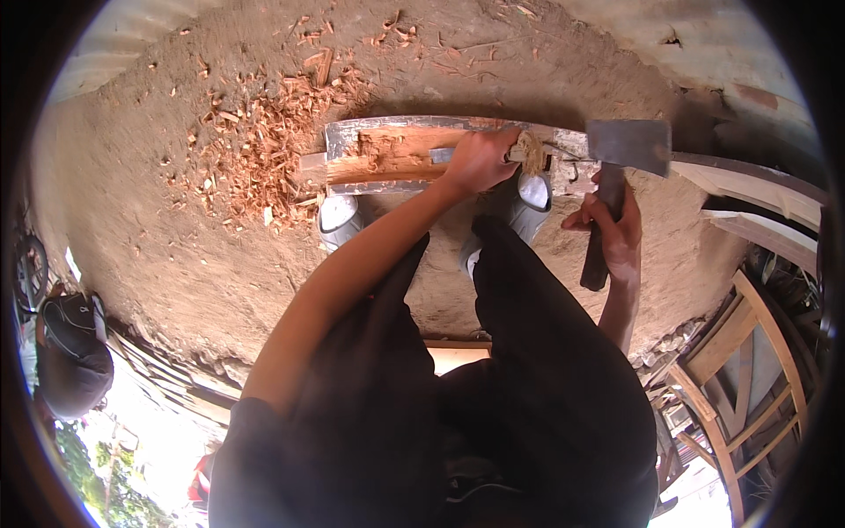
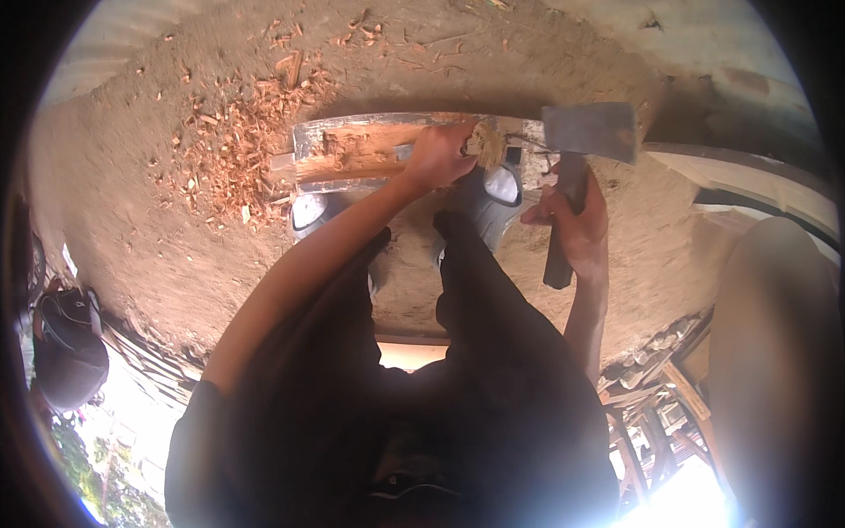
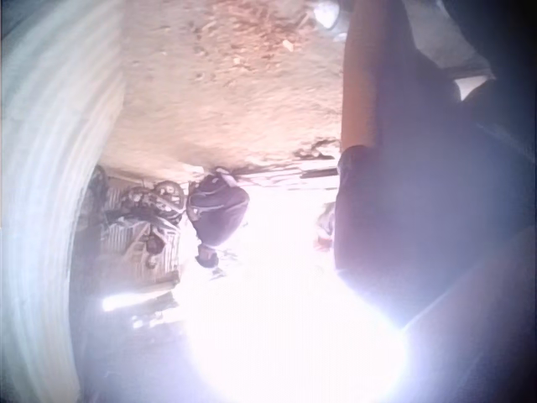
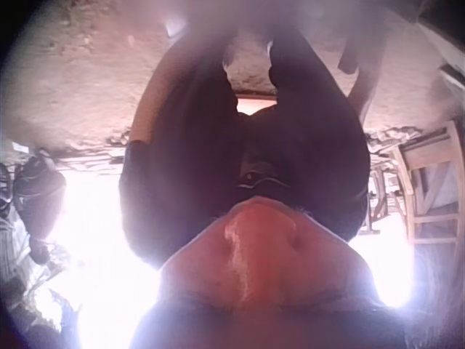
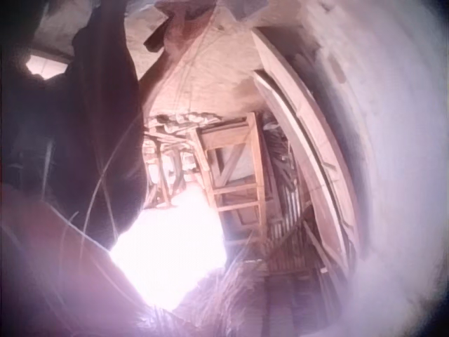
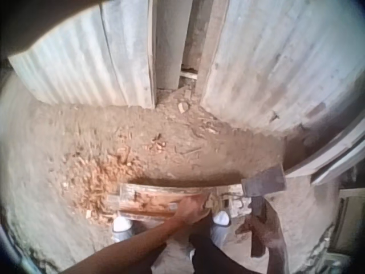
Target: The person sits on the ground and uses a small axe to carve a piece of wood placed on a wooden block. They repeatedly strike the wood to remove shavings and shape it.
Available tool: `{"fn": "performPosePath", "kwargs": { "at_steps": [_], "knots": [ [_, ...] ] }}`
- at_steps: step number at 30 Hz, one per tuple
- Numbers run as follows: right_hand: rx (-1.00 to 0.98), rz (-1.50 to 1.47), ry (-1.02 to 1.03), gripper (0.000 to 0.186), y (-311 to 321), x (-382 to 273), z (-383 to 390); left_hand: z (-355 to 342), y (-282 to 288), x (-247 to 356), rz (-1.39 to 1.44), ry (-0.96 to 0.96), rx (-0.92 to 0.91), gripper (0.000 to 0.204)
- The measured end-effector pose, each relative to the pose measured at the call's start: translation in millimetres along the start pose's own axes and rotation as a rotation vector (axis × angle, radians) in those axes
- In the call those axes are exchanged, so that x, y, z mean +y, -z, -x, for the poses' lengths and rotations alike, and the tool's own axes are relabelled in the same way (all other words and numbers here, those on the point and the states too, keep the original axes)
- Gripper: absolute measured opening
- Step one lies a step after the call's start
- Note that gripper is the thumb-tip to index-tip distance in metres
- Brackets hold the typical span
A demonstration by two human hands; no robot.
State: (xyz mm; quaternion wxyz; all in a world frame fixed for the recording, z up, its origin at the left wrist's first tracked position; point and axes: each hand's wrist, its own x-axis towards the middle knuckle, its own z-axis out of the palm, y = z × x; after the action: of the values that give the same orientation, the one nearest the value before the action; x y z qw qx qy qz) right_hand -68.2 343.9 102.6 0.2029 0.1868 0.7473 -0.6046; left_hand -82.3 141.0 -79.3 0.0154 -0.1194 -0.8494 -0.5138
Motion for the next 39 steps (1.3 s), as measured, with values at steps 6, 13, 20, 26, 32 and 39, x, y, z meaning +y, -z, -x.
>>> {"fn": "performPosePath", "kwargs": {
  "at_steps": [6,13,20,26,32,39],
  "knots": [
    [-0.096,0.27,-0.101,0.035,-22,8,6,-1,-4,-2,0.027,-0.005,0.029,0.034],
    [-0.061,0.214,-0.09,0.035,-15,-14,16,9,-1,-3,0.007,-0.02,0.024,0.033],
    [-0.121,0.092,-0.259,0.03,-26,0,26,9,7,-3,0.075,0.021,0.101,0.039],
    [-0.03,-0.009,-0.119,0.03,-23,-19,29,7,10,-6,0.05,0.011,0.096,0.042],
    [-0.179,0.323,-0.136,0.047,-22,16,17,9,12,-3,0.119,0.029,0.05,0.037],
    [0.034,0.155,-0.094,0.038,-24,15,13,6,7,-3,0.062,0.026,0.068,0.035]
  ]
}}
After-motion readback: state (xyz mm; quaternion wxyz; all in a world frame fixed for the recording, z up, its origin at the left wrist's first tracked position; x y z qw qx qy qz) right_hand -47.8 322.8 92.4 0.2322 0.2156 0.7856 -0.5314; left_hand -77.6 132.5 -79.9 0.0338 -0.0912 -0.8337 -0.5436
